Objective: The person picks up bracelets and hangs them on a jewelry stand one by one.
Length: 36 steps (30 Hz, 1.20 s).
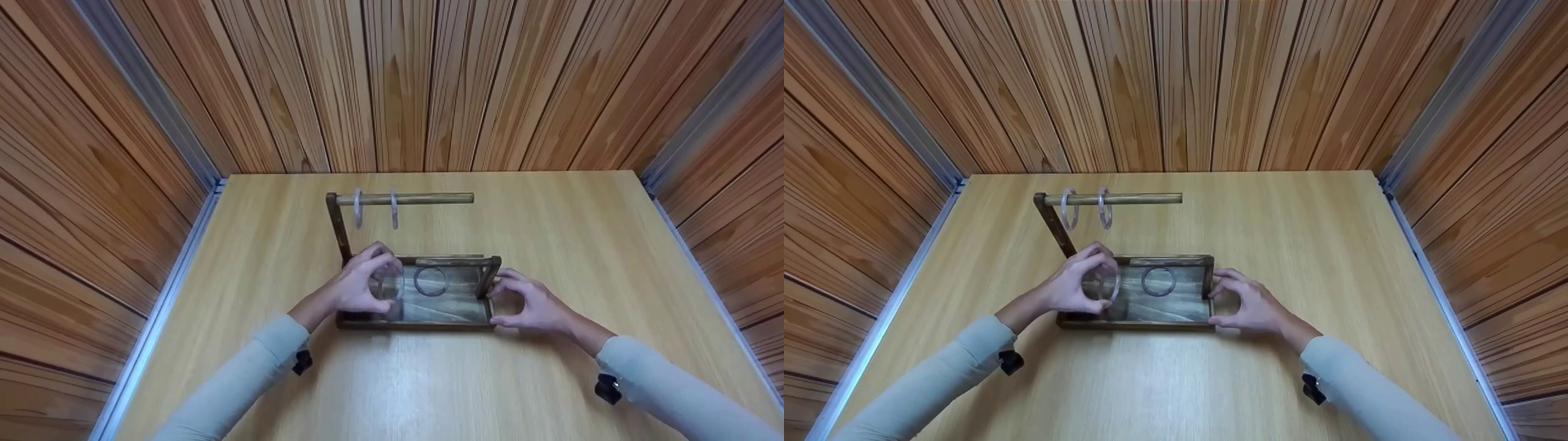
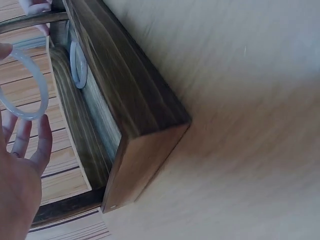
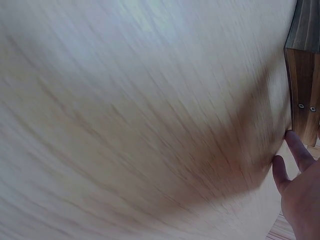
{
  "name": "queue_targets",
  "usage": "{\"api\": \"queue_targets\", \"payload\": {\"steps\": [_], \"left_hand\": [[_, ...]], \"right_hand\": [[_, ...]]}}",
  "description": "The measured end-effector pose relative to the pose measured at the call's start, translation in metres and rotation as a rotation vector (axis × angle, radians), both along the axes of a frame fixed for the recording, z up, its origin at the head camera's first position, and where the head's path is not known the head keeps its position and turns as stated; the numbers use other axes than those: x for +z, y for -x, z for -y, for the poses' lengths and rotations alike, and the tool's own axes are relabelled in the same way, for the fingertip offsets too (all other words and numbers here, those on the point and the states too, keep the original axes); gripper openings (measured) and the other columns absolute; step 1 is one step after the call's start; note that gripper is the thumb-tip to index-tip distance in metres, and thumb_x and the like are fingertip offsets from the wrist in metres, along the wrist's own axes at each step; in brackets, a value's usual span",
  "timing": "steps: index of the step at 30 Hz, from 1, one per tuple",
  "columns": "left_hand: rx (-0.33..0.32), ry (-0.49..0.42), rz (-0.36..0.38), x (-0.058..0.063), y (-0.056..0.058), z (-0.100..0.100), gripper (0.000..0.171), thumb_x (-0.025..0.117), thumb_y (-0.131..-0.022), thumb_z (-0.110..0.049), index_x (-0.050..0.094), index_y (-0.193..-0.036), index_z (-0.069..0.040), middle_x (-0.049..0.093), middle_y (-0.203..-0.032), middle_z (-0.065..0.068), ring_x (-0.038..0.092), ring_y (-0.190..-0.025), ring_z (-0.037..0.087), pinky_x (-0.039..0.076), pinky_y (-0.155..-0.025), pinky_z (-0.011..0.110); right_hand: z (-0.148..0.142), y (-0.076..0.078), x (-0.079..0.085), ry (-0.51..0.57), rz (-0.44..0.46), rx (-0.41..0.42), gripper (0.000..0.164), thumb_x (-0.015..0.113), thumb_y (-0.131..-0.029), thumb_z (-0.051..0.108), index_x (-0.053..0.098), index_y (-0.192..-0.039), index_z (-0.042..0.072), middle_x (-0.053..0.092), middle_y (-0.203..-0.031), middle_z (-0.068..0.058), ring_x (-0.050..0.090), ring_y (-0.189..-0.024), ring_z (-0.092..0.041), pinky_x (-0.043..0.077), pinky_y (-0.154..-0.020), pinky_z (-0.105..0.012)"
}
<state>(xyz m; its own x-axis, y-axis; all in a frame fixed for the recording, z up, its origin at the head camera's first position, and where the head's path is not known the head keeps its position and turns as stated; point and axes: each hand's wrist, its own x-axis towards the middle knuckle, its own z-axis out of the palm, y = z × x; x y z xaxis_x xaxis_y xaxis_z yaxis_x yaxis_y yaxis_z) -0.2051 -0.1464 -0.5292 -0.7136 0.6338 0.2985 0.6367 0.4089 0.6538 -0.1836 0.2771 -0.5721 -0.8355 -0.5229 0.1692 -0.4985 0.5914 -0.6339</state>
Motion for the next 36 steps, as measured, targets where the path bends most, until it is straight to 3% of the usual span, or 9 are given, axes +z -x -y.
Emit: {"api": "queue_targets", "payload": {"steps": [4,12,18,22,29,31,36], "left_hand": [[0.044,-0.078,0.013,-0.002,-0.001,-0.002,0.054,0.088,-0.077,-0.019,0.074,-0.128,-0.008,0.064,-0.126,0.014,0.07,-0.112,0.029,0.065,-0.096,0.037],[0.097,-0.196,0.014,-0.002,-0.003,-0.008,0.052,0.089,-0.076,-0.017,0.074,-0.125,-0.008,0.067,-0.121,0.015,0.063,-0.112,0.028,0.054,-0.099,0.034],[0.097,-0.252,-0.014,-0.005,-0.004,-0.012,0.05,0.09,-0.078,-0.016,0.074,-0.124,-0.009,0.066,-0.124,0.016,0.067,-0.113,0.034,0.065,-0.1,0.043],[0.09,-0.251,-0.062,-0.007,-0.005,-0.015,0.05,0.09,-0.079,-0.016,0.073,-0.125,-0.006,0.063,-0.128,0.017,0.071,-0.115,0.036,0.071,-0.094,0.046],[0.091,-0.249,-0.151,-0.012,-0.004,-0.022,0.051,0.09,-0.079,-0.015,0.073,-0.126,-0.005,0.063,-0.13,0.02,0.073,-0.117,0.034,0.072,-0.093,0.04],[0.084,-0.265,-0.153,-0.012,-0.004,-0.025,0.052,0.09,-0.078,-0.013,0.073,-0.127,-0.005,0.064,-0.13,0.02,0.073,-0.117,0.035,0.072,-0.094,0.039],[0.074,-0.299,-0.165,-0.013,-0.003,-0.032,0.051,0.091,-0.077,-0.008,0.074,-0.125,-0.005,0.065,-0.128,0.02,0.073,-0.114,0.035,0.072,-0.093,0.041]], "right_hand": [[0.0,0.0,0.002,-0.009,0.012,-0.003,0.041,0.103,-0.08,0.024,0.08,-0.114,0.021,0.069,-0.155,-0.021,0.062,-0.149,-0.05,0.052,-0.126,-0.057],[0.0,0.0,0.002,0.026,-0.024,0.015,0.043,0.104,-0.079,0.023,0.08,-0.114,0.019,0.074,-0.147,-0.018,0.065,-0.145,-0.043,0.049,-0.124,-0.028],[0.0,0.001,0.001,0.052,-0.014,0.024,0.041,0.104,-0.079,0.022,0.081,-0.114,0.019,0.076,-0.142,-0.014,0.063,-0.148,-0.038,0.04,-0.124,-0.018],[0.0,0.0,0.0,0.036,0.005,0.023,0.04,0.103,-0.081,0.023,0.081,-0.114,0.02,0.076,-0.141,-0.012,0.062,-0.149,-0.043,0.04,-0.127,-0.021],[-0.001,0.0,0.002,0.017,-0.001,0.017,0.041,0.103,-0.08,0.024,0.08,-0.114,0.019,0.072,-0.149,-0.021,0.062,-0.146,-0.053,0.051,-0.126,-0.044],[0.0,0.0,0.002,0.024,-0.006,0.019,0.041,0.103,-0.079,0.024,0.081,-0.114,0.018,0.073,-0.148,-0.022,0.062,-0.146,-0.054,0.05,-0.126,-0.041],[0.0,0.0,0.002,0.05,0.0,0.026,0.04,0.103,-0.08,0.022,0.081,-0.113,0.019,0.076,-0.143,-0.017,0.062,-0.149,-0.047,0.038,-0.126,-0.018]]}}
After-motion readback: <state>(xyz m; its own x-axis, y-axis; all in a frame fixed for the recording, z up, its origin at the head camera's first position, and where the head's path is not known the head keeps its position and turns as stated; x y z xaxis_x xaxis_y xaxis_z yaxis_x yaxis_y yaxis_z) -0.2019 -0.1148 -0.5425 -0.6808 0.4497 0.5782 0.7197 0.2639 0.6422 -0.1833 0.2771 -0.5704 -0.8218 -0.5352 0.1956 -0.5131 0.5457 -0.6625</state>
